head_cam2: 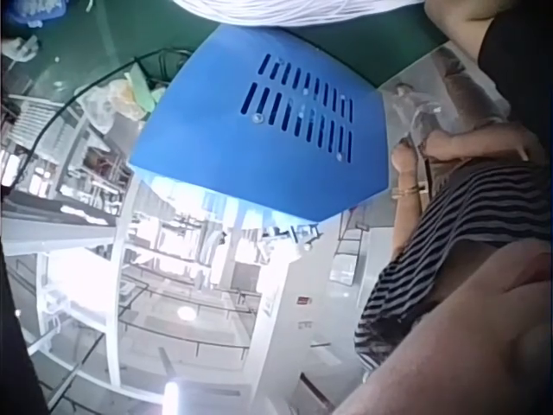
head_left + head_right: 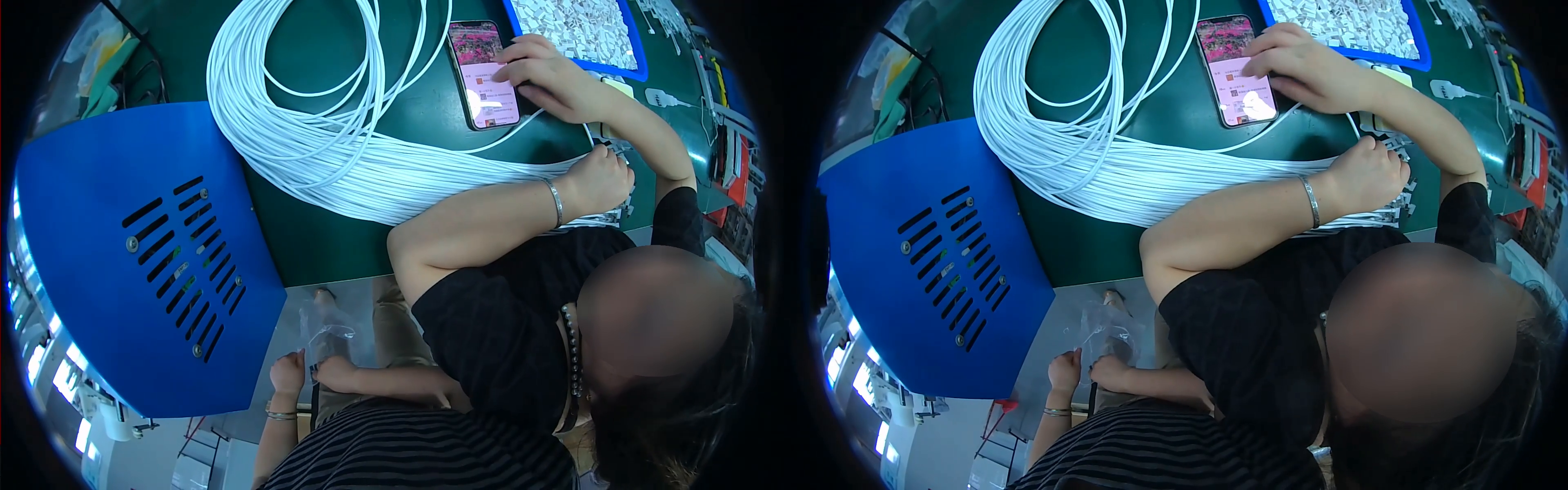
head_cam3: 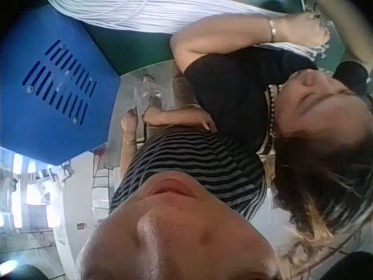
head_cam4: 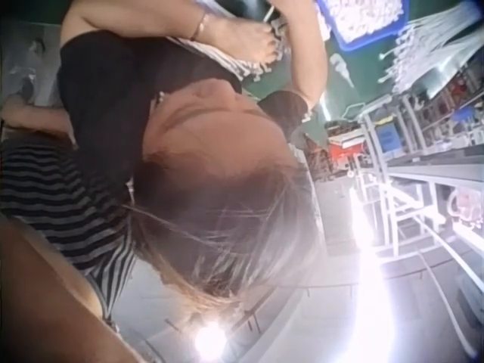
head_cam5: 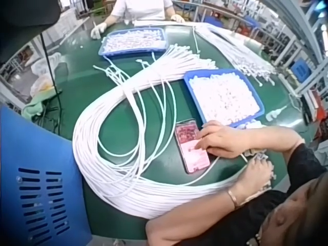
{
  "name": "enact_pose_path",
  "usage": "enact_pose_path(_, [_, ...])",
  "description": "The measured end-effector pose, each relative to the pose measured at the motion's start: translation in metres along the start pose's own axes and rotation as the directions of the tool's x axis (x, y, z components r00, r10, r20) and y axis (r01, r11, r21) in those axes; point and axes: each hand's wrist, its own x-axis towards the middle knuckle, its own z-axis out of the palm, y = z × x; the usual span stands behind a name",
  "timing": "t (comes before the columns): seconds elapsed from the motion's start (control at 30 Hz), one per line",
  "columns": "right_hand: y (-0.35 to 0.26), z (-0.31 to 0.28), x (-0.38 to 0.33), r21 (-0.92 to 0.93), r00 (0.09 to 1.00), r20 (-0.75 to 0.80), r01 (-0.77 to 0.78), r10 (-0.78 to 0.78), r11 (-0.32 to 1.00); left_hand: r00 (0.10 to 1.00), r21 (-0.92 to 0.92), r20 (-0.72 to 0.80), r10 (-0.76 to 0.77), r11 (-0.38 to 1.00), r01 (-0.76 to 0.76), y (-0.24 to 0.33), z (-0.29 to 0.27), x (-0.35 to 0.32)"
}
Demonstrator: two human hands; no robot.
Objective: Manually sorting small white plastic components on a blue tray at a factory workbench.
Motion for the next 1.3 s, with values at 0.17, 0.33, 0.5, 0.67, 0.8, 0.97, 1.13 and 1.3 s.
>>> enact_pose_path(0.17, [-0.002,0.001,0.009,-0.03,0.996,0.014,0.093,-0.093,0.995,1.0,-0.019,-0.01,-0.006,1.0,0.006,0.0,-0.002,0.001])
enact_pose_path(0.33, [0.006,-0.009,-0.016,-0.083,0.999,0.029,0.048,-0.046,0.995,1.0,0.024,-0.009,0.021,0.999,-0.021,0.004,-0.005,0.004])
enact_pose_path(0.5, [0.004,0.015,-0.015,-0.039,0.999,0.034,0.037,-0.036,0.999,1.0,0.007,0.01,0.002,1.0,-0.002,0.002,-0.006,0.006])
enact_pose_path(0.67, [-0.021,0.037,-0.007,0.038,0.998,0.064,0.008,-0.01,0.999,0.999,0.009,0.041,-0.019,1.0,0.019,0.001,-0.004,0.006])
enact_pose_path(0.8, [-0.052,0.063,0.004,0.102,0.996,0.09,-0.017,0.008,0.995,0.999,0.015,0.037,-0.008,1.0,0.007,-0.001,0.0,0.005])
enact_pose_path(0.97, [-0.098,0.096,0.023,0.174,0.992,0.125,-0.049,0.027,0.984,0.999,0.018,0.051,-0.013,1.0,0.012,-0.002,0.002,0.006])
enact_pose_path(1.13, [-0.151,0.132,0.046,0.241,0.987,0.158,-0.079,0.042,0.967,0.999,-0.008,0.047,-0.014,1.0,0.014,-0.004,0.006,0.007])
enact_pose_path(1.3, [-0.214,0.172,0.071,0.308,0.98,0.191,-0.114,0.056,0.945,0.999,-0.029,0.038,-0.008,1.0,0.009,-0.001,0.004,0.007])
